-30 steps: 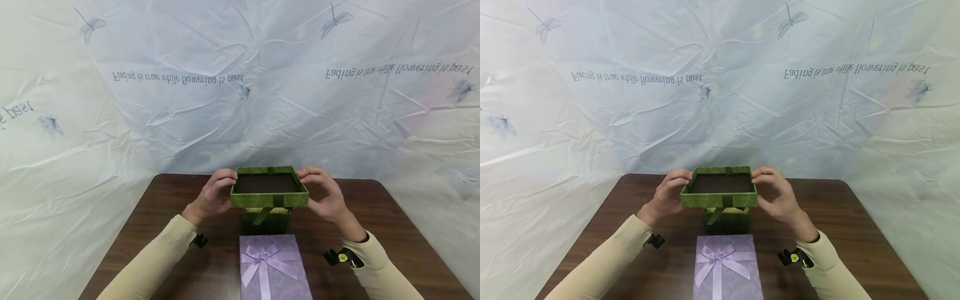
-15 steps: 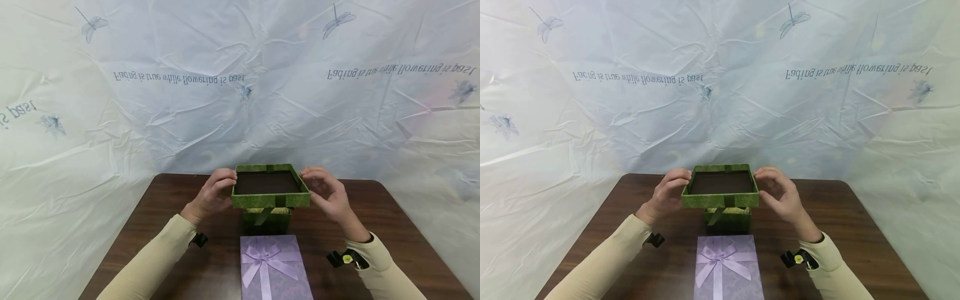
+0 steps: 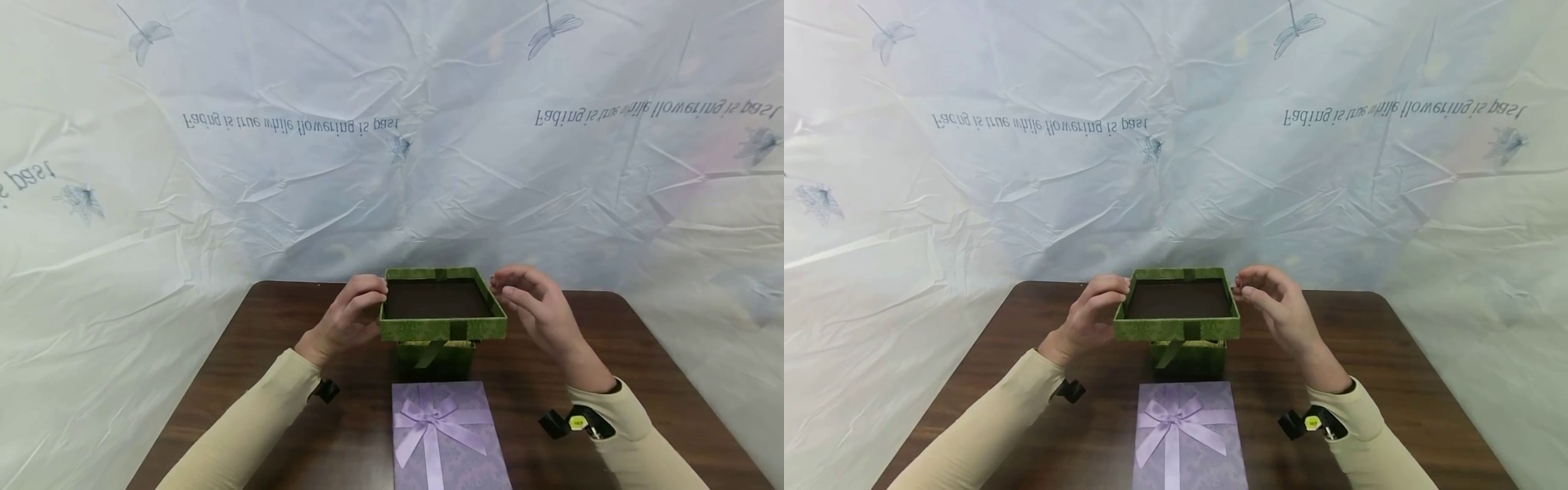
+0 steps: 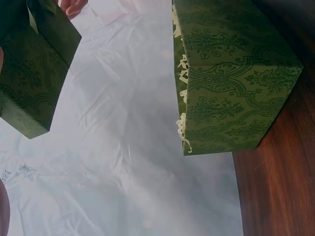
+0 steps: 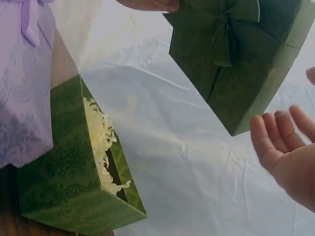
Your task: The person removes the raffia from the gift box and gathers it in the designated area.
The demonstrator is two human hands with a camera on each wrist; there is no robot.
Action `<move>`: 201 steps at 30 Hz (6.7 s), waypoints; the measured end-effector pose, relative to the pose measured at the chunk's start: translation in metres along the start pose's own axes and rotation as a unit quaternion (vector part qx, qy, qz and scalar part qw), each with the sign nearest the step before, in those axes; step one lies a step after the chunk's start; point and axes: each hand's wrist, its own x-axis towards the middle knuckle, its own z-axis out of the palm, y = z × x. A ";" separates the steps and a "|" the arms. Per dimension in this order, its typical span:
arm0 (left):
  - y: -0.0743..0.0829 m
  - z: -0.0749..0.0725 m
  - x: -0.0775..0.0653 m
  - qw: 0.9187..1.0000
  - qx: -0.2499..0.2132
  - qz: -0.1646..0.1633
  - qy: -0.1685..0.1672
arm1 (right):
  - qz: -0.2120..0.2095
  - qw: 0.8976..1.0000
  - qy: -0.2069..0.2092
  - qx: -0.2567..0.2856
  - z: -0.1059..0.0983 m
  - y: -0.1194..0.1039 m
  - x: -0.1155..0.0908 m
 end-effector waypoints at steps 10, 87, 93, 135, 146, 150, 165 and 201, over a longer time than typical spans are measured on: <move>0.000 -0.003 0.001 1.000 0.007 0.003 -0.001 | 0.181 0.978 0.018 -0.105 0.002 -0.012 0.002; 0.009 0.005 -0.006 0.999 0.028 0.021 -0.024 | 0.271 0.918 -0.043 0.287 -0.003 0.006 -0.005; 0.009 0.004 -0.007 0.999 0.032 0.020 -0.027 | 0.259 0.922 -0.055 0.284 -0.003 0.007 -0.004; 0.052 -0.005 0.024 0.895 -0.193 -0.402 -0.022 | 0.258 0.933 -0.029 0.250 -0.006 0.007 -0.007; 0.046 0.002 0.015 0.800 -0.245 -0.548 -0.016 | 0.247 0.939 -0.032 0.236 -0.007 0.006 -0.008; 0.043 0.001 0.016 0.752 -0.290 -0.592 -0.008 | 0.237 0.947 -0.030 0.212 -0.007 0.008 -0.008; 0.035 0.001 0.013 0.587 -0.452 -0.671 0.023 | 0.248 0.950 -0.008 0.187 -0.008 0.014 -0.008; 0.030 -0.011 0.002 0.542 -0.476 -0.692 0.039 | 0.305 0.950 0.030 0.059 0.008 0.024 0.010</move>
